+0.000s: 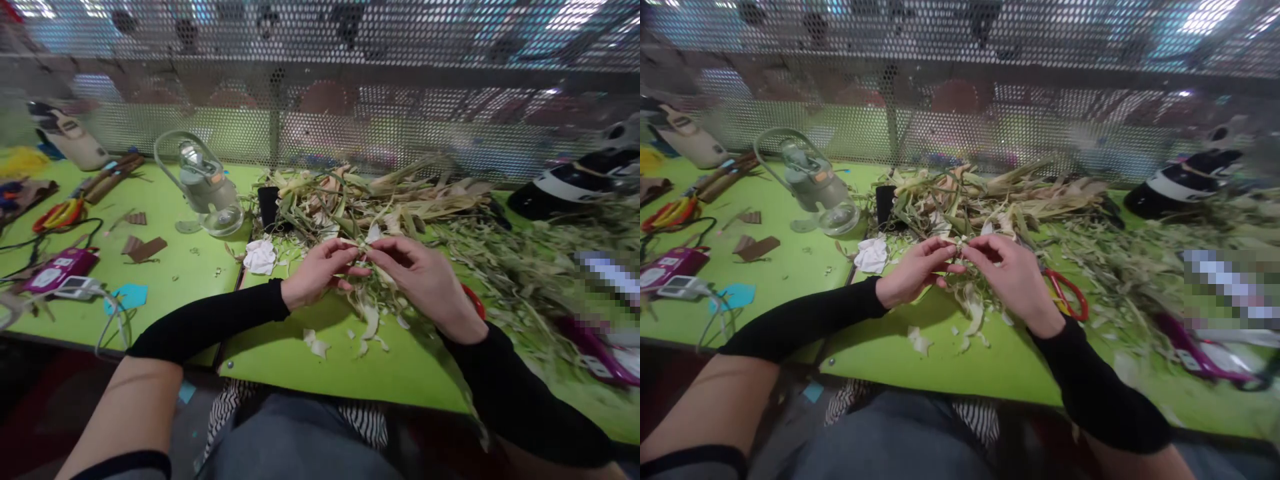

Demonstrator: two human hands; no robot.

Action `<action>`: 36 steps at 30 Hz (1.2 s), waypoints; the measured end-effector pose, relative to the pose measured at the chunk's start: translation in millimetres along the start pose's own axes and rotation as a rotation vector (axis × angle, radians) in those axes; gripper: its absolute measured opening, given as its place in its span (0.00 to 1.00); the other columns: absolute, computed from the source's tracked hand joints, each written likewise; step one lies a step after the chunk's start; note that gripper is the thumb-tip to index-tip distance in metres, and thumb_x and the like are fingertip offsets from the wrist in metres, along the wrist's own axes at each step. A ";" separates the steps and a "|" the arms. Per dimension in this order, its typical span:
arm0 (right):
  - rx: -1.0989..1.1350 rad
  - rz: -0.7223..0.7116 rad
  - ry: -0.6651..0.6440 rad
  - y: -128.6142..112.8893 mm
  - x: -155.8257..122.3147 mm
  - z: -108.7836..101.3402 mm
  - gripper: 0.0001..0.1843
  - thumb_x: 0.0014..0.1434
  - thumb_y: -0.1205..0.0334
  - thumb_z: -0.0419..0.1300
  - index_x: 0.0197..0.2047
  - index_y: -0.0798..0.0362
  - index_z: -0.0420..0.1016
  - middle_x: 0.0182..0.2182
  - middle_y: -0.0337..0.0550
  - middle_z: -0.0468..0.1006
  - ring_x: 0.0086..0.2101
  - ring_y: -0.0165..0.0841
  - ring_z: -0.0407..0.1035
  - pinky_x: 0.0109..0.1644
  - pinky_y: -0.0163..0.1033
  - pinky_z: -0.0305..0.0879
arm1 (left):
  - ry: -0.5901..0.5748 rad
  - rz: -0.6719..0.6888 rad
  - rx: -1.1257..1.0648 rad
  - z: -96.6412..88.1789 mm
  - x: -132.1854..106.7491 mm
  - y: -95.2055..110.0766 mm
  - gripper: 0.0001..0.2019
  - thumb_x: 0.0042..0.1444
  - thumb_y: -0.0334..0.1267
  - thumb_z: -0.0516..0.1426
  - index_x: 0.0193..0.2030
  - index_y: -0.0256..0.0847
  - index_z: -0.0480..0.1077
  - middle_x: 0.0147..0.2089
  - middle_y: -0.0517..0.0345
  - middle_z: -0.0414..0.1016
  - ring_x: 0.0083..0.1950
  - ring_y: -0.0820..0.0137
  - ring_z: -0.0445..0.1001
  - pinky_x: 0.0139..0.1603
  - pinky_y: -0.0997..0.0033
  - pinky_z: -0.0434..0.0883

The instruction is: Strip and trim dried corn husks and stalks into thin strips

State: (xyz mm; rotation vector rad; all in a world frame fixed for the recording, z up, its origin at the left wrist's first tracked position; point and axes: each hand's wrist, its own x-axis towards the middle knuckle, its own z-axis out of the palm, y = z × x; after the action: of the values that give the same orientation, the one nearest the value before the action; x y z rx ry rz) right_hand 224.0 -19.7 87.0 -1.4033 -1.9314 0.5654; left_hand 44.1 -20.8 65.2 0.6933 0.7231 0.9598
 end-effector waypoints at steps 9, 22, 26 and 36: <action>-0.069 -0.053 -0.047 -2.9 14.4 4.0 0.18 0.64 0.45 0.60 0.38 0.51 0.81 0.31 0.44 0.83 0.30 0.35 0.72 0.37 0.41 0.66 | 0.022 -0.040 0.092 -12.4 2.4 6.8 0.03 0.65 0.27 0.60 0.42 0.36 0.70 0.41 0.58 0.79 0.35 0.77 0.80 0.30 0.80 0.70; 0.071 -0.002 -0.042 3.2 12.6 12.7 0.25 0.60 0.36 0.63 0.36 0.52 0.80 0.28 0.41 0.79 0.28 0.33 0.68 0.34 0.39 0.64 | 0.059 0.039 0.073 -20.6 11.1 4.6 0.05 0.60 0.31 0.66 0.37 0.35 0.74 0.33 0.64 0.76 0.32 0.81 0.76 0.31 0.81 0.68; 0.142 0.050 -0.068 5.2 21.8 18.9 0.22 0.59 0.40 0.65 0.37 0.52 0.78 0.29 0.41 0.78 0.29 0.32 0.68 0.36 0.40 0.66 | 0.116 0.072 0.047 -21.2 19.0 5.6 0.05 0.58 0.30 0.66 0.35 0.35 0.74 0.30 0.65 0.74 0.31 0.82 0.72 0.32 0.81 0.66; 0.406 0.162 0.071 34.3 41.1 36.0 0.12 0.56 0.51 0.67 0.37 0.50 0.78 0.28 0.38 0.77 0.28 0.31 0.68 0.35 0.39 0.66 | 0.166 0.021 0.064 -27.8 28.6 12.1 0.16 0.72 0.39 0.52 0.42 0.35 0.79 0.43 0.51 0.84 0.36 0.74 0.77 0.40 0.73 0.73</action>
State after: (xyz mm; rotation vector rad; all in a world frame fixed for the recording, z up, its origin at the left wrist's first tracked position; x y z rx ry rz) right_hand 212.1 31.8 50.0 -1.2988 -1.5458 0.9139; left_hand 27.3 15.1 52.2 0.6830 0.8969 1.0250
